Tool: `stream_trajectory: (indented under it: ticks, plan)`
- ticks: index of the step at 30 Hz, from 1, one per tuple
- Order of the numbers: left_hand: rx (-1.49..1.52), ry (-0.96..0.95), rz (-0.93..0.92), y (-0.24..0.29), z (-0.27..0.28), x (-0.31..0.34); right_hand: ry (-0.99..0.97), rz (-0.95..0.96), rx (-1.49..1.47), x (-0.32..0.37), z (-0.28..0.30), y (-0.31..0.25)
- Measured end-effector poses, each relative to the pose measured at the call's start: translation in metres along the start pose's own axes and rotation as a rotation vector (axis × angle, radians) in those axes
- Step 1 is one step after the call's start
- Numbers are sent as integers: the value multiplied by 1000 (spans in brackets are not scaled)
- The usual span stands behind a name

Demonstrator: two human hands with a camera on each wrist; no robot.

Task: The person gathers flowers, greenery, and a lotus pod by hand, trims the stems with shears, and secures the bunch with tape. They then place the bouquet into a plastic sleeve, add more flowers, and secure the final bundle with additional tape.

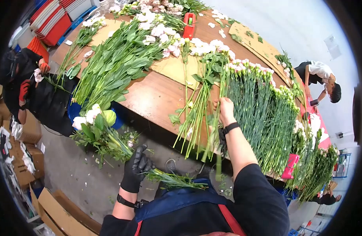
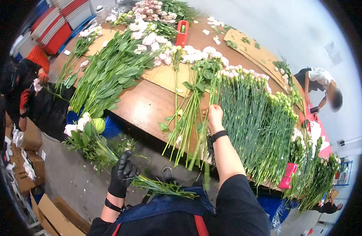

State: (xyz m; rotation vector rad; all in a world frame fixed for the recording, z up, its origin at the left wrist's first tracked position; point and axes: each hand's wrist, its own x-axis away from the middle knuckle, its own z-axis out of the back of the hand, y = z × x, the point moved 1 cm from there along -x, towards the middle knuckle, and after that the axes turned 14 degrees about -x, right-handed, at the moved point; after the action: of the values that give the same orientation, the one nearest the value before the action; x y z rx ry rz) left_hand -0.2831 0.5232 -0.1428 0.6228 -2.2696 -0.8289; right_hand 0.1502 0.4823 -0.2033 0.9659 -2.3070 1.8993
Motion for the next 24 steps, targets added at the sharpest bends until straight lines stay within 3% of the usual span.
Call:
stream_trajectory:
  ticks: [6, 9, 12, 16, 18, 20, 22, 24]
  plan:
    - [-26, -33, 53, 4, -16, -9, -17, 347, 43, 43, 6, -12]
    - [-43, -56, 63, 7, -26, -13, 15, 542, 336, 54, 3, 6]
    - [-58, -64, 84, 7, -31, -17, -85, 330, 134, 66, 0, 11]
    - [-32, -90, 95, 4, -37, -32, -183, 305, 143, 110, -15, -6]
    - [-106, -70, 67, 6, -45, -41, -258, 385, 211, 135, -14, -7]
    - [-87, -79, 92, 6, -49, -49, -319, 231, 196, 179, -24, -21]
    - [-51, -194, 32, 4, -51, -56, -409, 230, 270, 212, -21, -17]
    - [-48, -114, 19, 13, -67, -51, -499, 235, 362, 243, -18, -11]
